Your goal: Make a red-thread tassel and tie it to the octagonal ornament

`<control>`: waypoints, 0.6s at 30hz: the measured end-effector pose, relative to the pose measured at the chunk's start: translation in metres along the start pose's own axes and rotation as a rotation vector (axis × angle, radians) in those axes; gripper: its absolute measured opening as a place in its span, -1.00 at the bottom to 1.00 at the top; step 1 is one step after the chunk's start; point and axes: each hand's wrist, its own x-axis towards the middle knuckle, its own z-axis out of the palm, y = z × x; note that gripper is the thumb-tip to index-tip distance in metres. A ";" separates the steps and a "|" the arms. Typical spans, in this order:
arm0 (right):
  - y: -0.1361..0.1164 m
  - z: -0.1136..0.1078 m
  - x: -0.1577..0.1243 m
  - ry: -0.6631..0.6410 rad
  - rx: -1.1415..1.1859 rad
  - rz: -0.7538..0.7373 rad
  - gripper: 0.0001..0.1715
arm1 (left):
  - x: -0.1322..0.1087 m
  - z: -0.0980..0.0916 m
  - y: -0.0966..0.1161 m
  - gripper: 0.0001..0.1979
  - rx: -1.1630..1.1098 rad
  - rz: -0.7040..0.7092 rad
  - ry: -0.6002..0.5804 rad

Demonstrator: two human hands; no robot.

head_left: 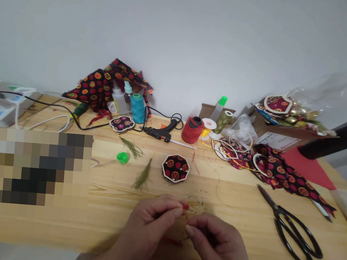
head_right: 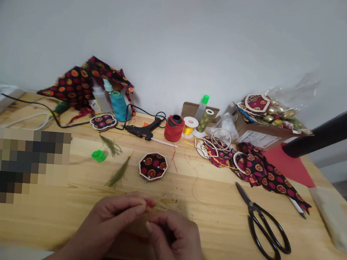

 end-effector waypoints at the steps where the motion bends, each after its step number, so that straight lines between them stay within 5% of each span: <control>1: 0.000 0.001 0.000 -0.001 0.009 0.006 -0.79 | -0.001 0.000 0.000 -0.89 -0.025 -0.047 -0.011; 8: 0.002 0.006 -0.002 -0.034 0.076 0.075 -0.77 | -0.004 0.002 -0.001 -0.88 -0.274 -0.197 -0.073; 18: 0.001 0.004 -0.002 0.030 0.099 0.086 -0.79 | -0.004 0.001 0.003 -0.87 -0.185 -0.185 -0.082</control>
